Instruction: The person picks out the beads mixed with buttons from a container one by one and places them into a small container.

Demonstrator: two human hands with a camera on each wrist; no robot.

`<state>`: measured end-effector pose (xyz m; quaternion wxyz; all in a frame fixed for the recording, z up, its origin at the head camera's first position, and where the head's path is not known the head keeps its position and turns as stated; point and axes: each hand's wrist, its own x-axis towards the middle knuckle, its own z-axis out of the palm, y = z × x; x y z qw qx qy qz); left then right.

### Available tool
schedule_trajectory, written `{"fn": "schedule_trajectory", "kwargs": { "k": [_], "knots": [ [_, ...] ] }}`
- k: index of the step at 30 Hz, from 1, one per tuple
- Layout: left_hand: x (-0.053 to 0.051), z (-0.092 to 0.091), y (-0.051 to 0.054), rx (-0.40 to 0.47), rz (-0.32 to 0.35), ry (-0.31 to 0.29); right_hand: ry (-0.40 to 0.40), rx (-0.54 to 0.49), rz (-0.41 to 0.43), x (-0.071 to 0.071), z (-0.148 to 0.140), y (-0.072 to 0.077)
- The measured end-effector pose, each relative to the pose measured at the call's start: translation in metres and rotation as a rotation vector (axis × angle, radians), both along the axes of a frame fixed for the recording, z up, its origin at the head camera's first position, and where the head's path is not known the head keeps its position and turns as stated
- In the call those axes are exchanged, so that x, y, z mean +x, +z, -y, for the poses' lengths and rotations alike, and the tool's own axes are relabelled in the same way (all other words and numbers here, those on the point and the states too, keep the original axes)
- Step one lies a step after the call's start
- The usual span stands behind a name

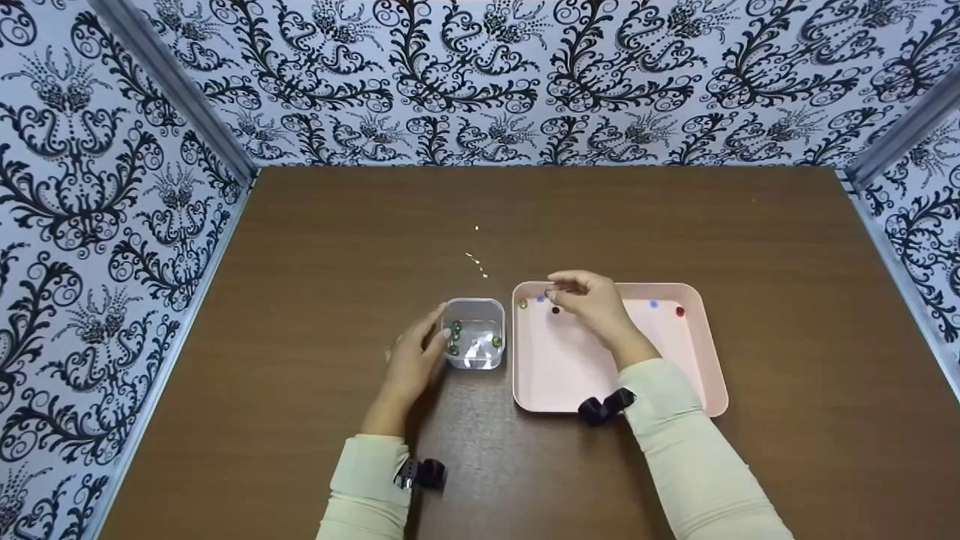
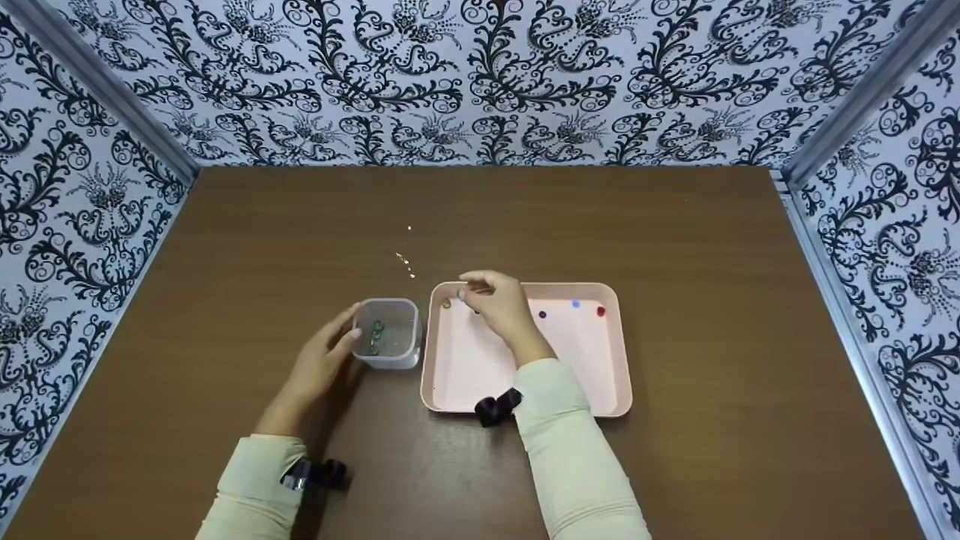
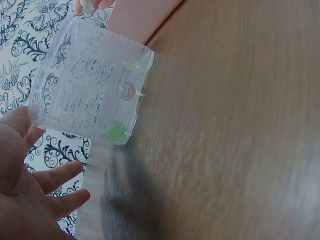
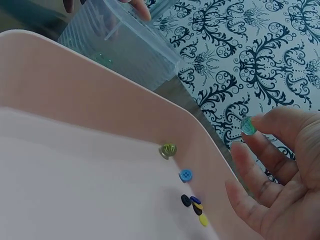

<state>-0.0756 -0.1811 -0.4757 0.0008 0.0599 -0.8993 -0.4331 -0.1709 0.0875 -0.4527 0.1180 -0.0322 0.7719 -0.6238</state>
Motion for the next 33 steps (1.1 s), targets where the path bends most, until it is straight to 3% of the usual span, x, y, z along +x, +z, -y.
{"fn": "schedule_trajectory", "kwargs": {
  "k": [11,33],
  "knots": [
    [0.0,0.0,0.001,0.003,0.004,0.001,0.009,0.051,-0.047,0.004,0.006,0.005],
    [0.0,0.0,0.0,0.033,0.001,0.0,0.022,0.038,-0.095,0.015,0.021,0.007]
  ]
}}
